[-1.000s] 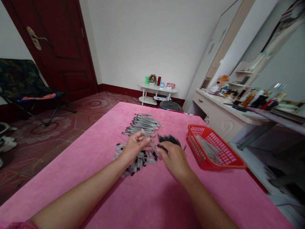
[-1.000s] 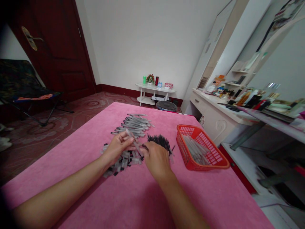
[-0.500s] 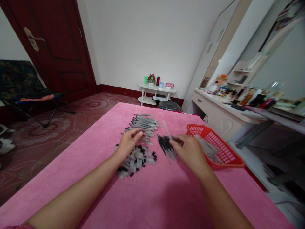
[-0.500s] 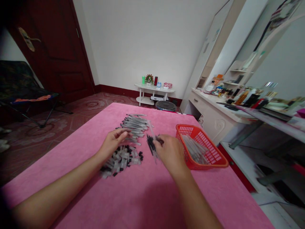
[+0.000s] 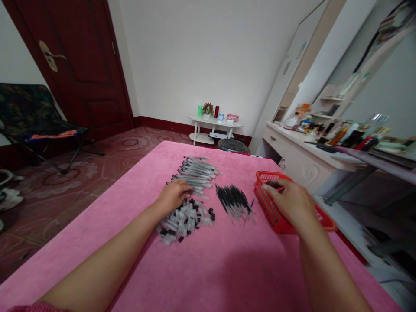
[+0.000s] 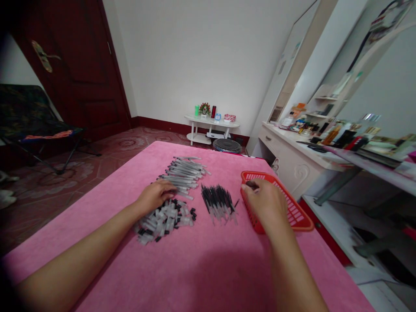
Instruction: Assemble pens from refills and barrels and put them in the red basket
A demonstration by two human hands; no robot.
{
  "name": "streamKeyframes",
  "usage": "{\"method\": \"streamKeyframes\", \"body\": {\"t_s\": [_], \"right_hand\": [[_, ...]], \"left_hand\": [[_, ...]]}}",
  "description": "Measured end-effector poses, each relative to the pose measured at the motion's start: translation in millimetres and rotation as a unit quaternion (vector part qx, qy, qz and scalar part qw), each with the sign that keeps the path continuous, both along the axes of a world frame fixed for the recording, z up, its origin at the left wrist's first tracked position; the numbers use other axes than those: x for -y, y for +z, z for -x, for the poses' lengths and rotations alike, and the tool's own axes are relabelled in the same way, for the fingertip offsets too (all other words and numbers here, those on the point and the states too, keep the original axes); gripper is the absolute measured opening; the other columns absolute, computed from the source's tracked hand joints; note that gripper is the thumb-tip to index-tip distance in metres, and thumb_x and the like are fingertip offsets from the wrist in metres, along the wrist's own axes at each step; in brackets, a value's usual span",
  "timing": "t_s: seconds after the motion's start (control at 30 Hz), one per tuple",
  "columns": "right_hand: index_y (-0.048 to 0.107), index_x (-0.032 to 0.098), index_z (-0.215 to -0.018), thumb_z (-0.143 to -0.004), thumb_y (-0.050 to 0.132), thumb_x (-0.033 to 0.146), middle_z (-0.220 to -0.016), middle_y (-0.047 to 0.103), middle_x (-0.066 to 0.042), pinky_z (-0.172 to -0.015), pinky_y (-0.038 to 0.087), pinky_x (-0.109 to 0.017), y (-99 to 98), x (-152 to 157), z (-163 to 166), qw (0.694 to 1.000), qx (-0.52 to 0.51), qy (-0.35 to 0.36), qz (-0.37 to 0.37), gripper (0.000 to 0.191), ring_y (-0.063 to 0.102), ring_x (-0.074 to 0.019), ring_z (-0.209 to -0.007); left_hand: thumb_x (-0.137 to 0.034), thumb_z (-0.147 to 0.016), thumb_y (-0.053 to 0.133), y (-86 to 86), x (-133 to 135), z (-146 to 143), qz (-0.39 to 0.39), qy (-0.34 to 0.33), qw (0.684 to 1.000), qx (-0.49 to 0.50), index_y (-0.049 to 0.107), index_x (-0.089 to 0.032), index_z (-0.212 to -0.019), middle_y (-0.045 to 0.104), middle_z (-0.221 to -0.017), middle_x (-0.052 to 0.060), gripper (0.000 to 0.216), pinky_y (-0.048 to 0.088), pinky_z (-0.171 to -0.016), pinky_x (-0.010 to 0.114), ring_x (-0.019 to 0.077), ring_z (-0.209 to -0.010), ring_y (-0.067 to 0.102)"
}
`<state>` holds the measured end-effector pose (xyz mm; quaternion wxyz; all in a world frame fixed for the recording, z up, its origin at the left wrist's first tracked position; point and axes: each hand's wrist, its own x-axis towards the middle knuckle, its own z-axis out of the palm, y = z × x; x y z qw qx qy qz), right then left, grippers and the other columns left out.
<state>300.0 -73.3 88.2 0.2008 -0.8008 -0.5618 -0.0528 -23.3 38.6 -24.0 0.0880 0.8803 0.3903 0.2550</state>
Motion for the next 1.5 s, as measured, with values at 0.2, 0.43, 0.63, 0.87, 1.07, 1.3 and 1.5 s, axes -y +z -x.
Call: {"method": "streamKeyframes", "body": {"t_s": [0.2, 0.43, 0.63, 0.87, 1.07, 1.3, 1.5], "right_hand": [[0.071, 0.02, -0.089, -0.079, 0.058, 0.035, -0.088, 0.071, -0.006, -0.067, 0.04, -0.026, -27.9, -7, 51, 0.989, -0.047, 0.136, 0.034, 0.022, 0.063, -0.0194, -0.079], [0.066, 0.019, -0.103, -0.076, 0.061, 0.03, -0.092, 0.068, -0.006, -0.069, 0.039, -0.023, -61.1, -2, 96, 0.964, -0.121, 0.235, 0.027, 0.03, 0.06, -0.0168, -0.08], [0.06, 0.016, -0.065, -0.084, 0.048, 0.03, -0.061, 0.059, -0.002, -0.056, 0.032, -0.022, -74.3, 0, 109, 0.94, -0.219, 0.254, 0.06, 0.027, 0.052, -0.0119, -0.059], [0.048, 0.018, -0.066, -0.077, 0.05, 0.054, -0.05, 0.036, 0.008, -0.04, 0.019, -0.02, -72.6, 0, 106, 0.734, -0.601, 0.261, 0.181, 0.038, 0.02, -0.0052, -0.038], [0.05, 0.016, -0.052, -0.083, 0.047, 0.032, -0.05, 0.045, 0.002, -0.051, 0.027, -0.021, -63.1, 1, 106, 0.892, -0.292, 0.335, 0.088, 0.035, 0.042, -0.0098, -0.051], [0.067, 0.02, -0.082, -0.087, 0.047, 0.025, -0.084, 0.068, -0.005, -0.07, 0.035, -0.023, -51.0, 6, 100, 0.958, -0.024, 0.285, 0.013, 0.021, 0.06, -0.016, -0.082], [0.069, 0.022, -0.089, -0.081, 0.059, 0.03, -0.088, 0.069, -0.003, -0.072, 0.038, -0.025, -76.3, 1, 108, 0.958, -0.078, 0.276, 0.004, 0.015, 0.061, -0.0186, -0.086]], "left_hand": [[-0.022, -0.078, 0.059, 3.9, 2, 2, -0.019, 0.018, 0.998, -0.048, 0.071, -0.025, -0.088, 0.066, -0.087, 0.005, 0.015, 0.042, -0.078, 0.031, 0.0199, -0.09, 0.054], [-0.016, -0.08, 0.051, 33.5, 28, -16, -0.109, -0.01, 0.99, -0.086, 0.066, -0.019, -0.092, 0.06, -0.086, 0.008, 0.02, 0.039, -0.077, 0.035, 0.0225, -0.09, 0.049], [-0.013, -0.083, 0.046, 46.9, 48, -31, -0.157, -0.044, 0.984, -0.067, 0.064, -0.018, -0.095, 0.059, -0.092, 0.009, 0.022, 0.038, -0.077, 0.035, 0.0218, -0.092, 0.048], [-0.022, -0.09, 0.041, 40.7, 48, -28, -0.188, -0.136, 0.971, -0.062, 0.062, -0.021, -0.102, 0.06, -0.083, 0.005, 0.024, 0.033, -0.076, 0.033, 0.0177, -0.083, 0.049], [-0.019, -0.084, 0.044, 39.1, 51, -27, -0.13, -0.137, 0.978, -0.091, 0.062, -0.02, -0.086, 0.06, -0.073, 0.004, 0.018, 0.03, -0.062, 0.03, 0.0171, -0.07, 0.051], [-0.03, -0.088, 0.04, 35.5, 28, -3, 0.024, 0.011, 0.99, 0.136, 0.054, -0.019, -0.068, 0.052, -0.058, 0.0, 0.026, 0.03, -0.055, 0.025, 0.0134, -0.055, 0.047], [-0.034, -0.084, 0.055, 39.1, 25, -15, 0.268, -0.078, 0.775, 0.567, 0.045, -0.02, -0.091, 0.063, -0.079, 0.0, 0.019, 0.047, -0.068, 0.025, 0.0119, -0.068, 0.06]]}}
